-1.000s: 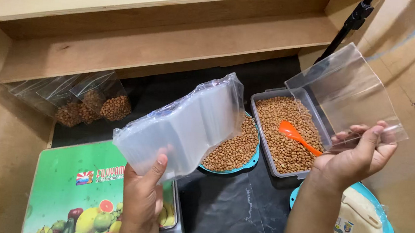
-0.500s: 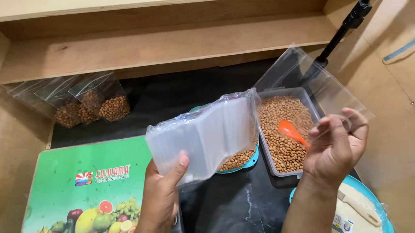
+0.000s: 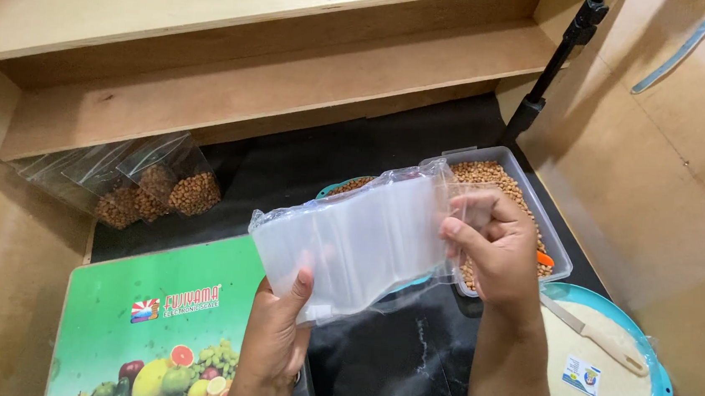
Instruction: The recorder is packaging peanuts into small plastic bags.
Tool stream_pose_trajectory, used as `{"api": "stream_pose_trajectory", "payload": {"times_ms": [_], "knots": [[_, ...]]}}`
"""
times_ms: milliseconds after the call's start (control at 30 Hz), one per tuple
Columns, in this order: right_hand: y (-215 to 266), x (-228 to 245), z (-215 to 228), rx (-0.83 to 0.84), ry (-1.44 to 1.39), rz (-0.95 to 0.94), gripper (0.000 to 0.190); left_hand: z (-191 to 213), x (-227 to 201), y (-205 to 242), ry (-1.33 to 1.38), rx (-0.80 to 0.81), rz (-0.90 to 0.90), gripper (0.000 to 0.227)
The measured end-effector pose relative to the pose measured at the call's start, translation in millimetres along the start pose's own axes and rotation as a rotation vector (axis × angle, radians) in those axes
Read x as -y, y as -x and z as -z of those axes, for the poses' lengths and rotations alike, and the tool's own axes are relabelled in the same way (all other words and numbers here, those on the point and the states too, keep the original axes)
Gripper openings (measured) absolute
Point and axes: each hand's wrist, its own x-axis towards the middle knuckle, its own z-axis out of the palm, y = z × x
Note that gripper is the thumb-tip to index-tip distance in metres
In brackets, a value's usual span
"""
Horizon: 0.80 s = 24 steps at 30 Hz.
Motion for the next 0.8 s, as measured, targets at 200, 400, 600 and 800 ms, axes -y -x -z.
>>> {"api": "stream_pose_trajectory", "payload": {"times_ms": [200,400,600,800], "knots": [[1.4,7.0,-7.9,-0.022,0.130,-0.054,0.024,-1.8,-5.5,5.0,0.087,0.181,-0.119,0.098],[-0.9,1.5,-12.0,0.117,0.171,-0.004,0.026,-11.5,-10.6,3.9,-0.190,0.065,-0.083,0.075],[-5.5,-9.8,-6.9,-0.035,0.263,0.213,0.054,-11.5,-22.4,6.2,-0.103,0.075,-0.049,0.068],[-18.8,-10.6,4.3,0.093,0.054,0.036,0.087,0.6,-29.5,7.9,0.076,0.133,-0.059,0.072]]}}
